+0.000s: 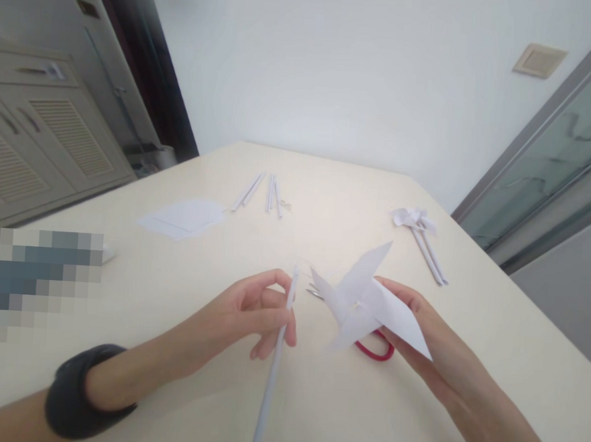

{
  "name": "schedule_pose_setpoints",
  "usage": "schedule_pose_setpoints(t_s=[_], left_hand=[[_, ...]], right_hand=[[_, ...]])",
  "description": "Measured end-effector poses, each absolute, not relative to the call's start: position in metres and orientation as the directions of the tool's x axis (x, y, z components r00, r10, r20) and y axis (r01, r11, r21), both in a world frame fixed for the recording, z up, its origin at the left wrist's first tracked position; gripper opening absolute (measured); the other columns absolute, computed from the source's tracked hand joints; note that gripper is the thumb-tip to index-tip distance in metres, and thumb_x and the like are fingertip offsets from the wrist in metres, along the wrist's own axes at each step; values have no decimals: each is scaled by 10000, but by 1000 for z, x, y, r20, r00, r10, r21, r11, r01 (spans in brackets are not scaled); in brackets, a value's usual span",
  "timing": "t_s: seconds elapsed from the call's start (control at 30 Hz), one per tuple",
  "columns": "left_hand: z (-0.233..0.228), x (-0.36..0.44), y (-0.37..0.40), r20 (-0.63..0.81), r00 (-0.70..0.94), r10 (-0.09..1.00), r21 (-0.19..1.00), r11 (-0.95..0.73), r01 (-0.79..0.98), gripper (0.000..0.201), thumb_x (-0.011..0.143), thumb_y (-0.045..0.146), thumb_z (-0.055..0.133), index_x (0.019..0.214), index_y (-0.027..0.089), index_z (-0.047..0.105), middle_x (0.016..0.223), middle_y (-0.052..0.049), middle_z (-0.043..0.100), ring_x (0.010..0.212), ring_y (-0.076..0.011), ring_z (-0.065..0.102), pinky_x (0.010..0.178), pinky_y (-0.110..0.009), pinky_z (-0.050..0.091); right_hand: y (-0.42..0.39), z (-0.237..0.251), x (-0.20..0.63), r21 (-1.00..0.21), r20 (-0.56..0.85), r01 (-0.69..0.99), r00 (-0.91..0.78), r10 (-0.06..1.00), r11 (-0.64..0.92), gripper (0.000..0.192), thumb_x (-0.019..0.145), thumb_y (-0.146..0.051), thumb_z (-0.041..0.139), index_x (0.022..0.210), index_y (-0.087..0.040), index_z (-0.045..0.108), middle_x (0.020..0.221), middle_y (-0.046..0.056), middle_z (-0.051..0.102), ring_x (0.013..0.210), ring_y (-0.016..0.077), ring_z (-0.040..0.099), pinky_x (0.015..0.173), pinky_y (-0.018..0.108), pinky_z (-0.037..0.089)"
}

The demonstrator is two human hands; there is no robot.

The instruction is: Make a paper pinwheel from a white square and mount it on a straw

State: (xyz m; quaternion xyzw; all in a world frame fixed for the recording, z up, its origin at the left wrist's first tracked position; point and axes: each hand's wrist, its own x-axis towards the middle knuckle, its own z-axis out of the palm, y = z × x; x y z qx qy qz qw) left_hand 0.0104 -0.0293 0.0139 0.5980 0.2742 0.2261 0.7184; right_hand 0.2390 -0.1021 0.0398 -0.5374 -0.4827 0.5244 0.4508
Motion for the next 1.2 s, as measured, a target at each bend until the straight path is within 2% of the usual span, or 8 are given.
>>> schedule_pose_setpoints(t_s=[0.1,0.2,0.37,0.6,0.7,0.8,1.0,1.2], left_hand=[[14,11,-33,-131,766,629,979,202,3,156,808,233,627,826,186,479,656,-22,678,400,-58,463,391,-166,343],[15,13,-39,-133,812,569,969,245,-13,162,779,217,653,821,181,501,666,-45,702,392,-68,494,375,-160,360],[14,15,-43,-156,838,522,952,305,-12,145,766,201,668,788,161,530,677,-64,712,403,-71,539,377,-144,400],[11,16,-41,-192,862,470,931,364,9,149,755,196,682,767,149,542,675,-72,716,413,-87,579,383,-155,452],[11,19,-44,-198,860,470,922,387,1,150,758,176,679,756,150,531,682,-60,714,433,-89,593,389,-151,464],[10,21,-46,-190,870,454,908,419,-21,156,756,167,683,765,148,528,688,-55,712,428,-85,592,399,-157,478],[8,23,-45,-199,882,428,899,439,-10,175,755,172,692,760,139,520,694,-64,711,420,-87,593,404,-167,485],[9,23,-46,-209,886,414,894,448,1,171,756,176,692,764,137,526,695,-59,709,437,-89,604,415,-170,496]], right_hand=[[-101,41,237,-958,-256,-111,-75,964,-263,96,774,-249,615,687,-224,583,514,-71,407,449,87,318,584,270,355],[-100,40,233,-943,-292,-154,-34,956,-294,100,782,-266,626,702,-219,588,542,-69,432,460,82,323,571,261,343],[-101,31,225,-983,-156,-114,81,984,-146,184,797,-381,637,746,-206,610,688,-26,541,571,92,424,510,218,302],[-104,24,218,-992,-106,-82,94,990,-98,208,801,-393,647,743,-199,600,675,-31,578,528,63,394,426,188,226],[-106,24,216,-991,-79,-108,62,995,-72,166,815,-330,640,725,-199,593,731,-28,612,595,73,455,471,180,293],[-108,25,213,-987,-66,-147,34,997,-61,149,818,-292,637,716,-199,580,741,-26,607,702,103,506,601,195,381],[-109,28,210,-984,-73,-167,36,997,-66,215,818,-370,632,710,-199,557,683,-34,541,657,104,440,557,202,337],[-109,28,210,-984,-45,-173,36,998,-39,204,822,-375,632,731,-204,569,729,-36,583,693,102,485,619,209,377]])
